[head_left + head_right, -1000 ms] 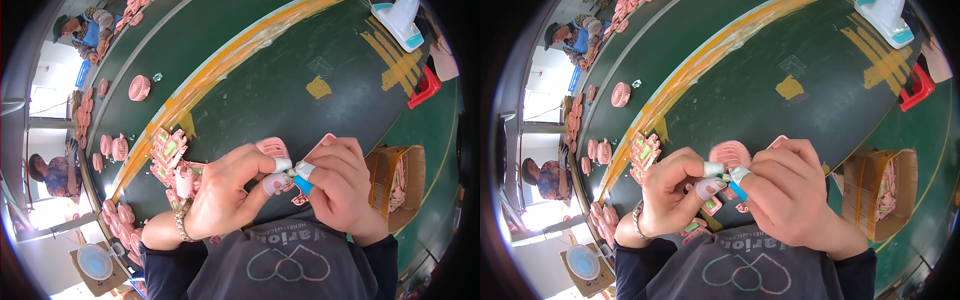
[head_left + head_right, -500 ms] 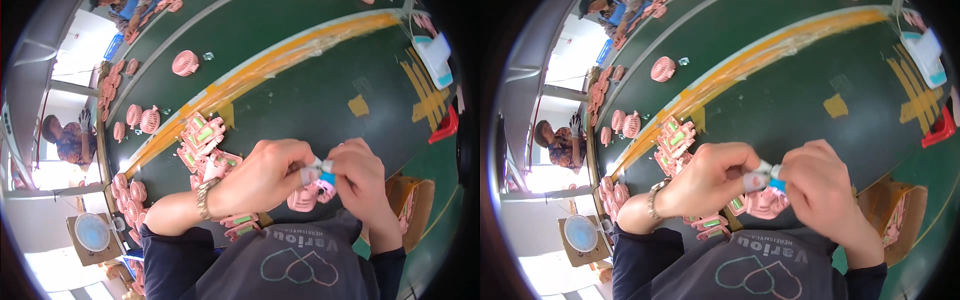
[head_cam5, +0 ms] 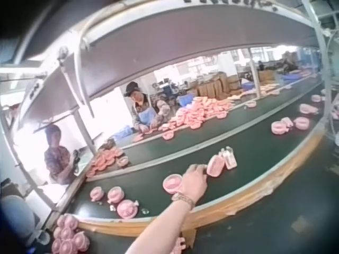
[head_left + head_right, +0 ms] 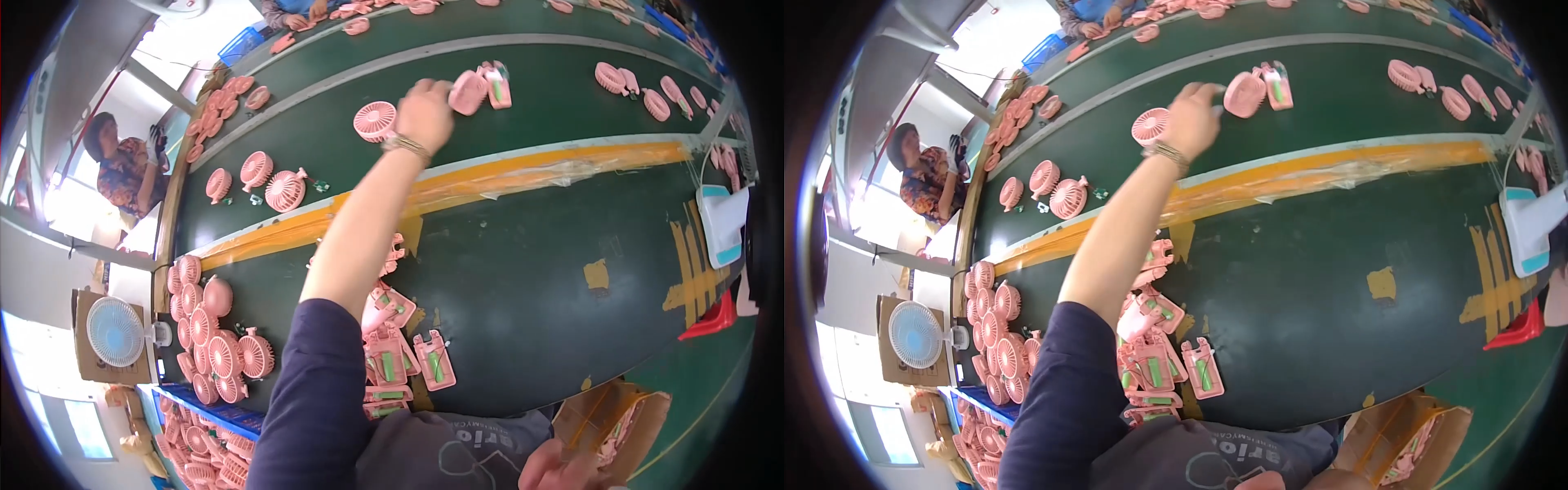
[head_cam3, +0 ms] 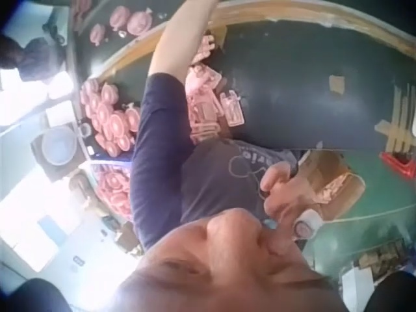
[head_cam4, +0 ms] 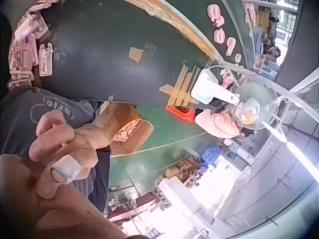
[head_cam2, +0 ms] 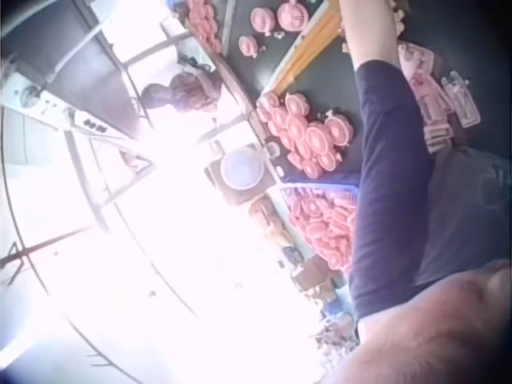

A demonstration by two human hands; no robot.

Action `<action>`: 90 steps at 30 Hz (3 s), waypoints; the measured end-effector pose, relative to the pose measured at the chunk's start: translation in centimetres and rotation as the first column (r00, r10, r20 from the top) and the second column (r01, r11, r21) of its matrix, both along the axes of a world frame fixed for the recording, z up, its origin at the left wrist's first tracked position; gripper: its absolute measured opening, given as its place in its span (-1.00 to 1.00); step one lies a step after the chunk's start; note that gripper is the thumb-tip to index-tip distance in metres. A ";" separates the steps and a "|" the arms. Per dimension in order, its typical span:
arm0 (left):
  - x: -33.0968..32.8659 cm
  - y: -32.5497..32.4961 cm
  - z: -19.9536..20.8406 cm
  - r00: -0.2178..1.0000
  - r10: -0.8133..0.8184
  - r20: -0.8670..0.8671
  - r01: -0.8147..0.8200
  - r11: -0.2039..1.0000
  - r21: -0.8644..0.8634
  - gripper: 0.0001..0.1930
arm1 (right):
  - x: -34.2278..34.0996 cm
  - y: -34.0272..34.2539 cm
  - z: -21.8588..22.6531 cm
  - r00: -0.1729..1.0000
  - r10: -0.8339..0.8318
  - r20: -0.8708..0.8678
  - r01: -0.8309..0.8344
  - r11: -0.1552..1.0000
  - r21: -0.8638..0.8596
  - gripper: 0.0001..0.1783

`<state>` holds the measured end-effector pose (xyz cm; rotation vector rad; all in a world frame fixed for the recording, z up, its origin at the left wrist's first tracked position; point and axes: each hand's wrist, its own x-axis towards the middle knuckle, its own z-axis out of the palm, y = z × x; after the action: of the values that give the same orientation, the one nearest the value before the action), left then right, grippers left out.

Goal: The person assembles small handheld fans by taking fan heads, circuit components, and casings from a conveyor line and wiring and fitting them into the plastic handles.

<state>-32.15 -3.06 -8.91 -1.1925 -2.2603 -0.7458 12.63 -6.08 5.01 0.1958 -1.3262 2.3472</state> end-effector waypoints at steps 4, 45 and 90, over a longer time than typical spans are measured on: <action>-1.6 -2.3 -3.3 0.987 0.153 0.045 -0.075 0.693 -0.717 -0.62 | -0.7 2.6 -3.0 0.942 0.271 -0.197 -0.259 0.962 0.082 -0.74; 21.2 -5.4 8.8 0.570 -0.605 0.555 0.684 0.725 0.088 -0.62 | -4.0 2.8 -17.5 0.710 -0.681 0.179 0.418 0.612 0.671 -0.87; 29.9 -3.3 6.9 0.062 -0.651 0.757 0.857 0.423 0.294 -0.76 | 2.2 3.4 -12.0 0.242 -0.970 0.026 0.674 0.187 0.715 -0.91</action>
<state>-2.28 -6.32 -2.03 -2.7862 -2.1396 -1.7731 14.87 -2.72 -6.94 -0.8817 -1.6855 0.8971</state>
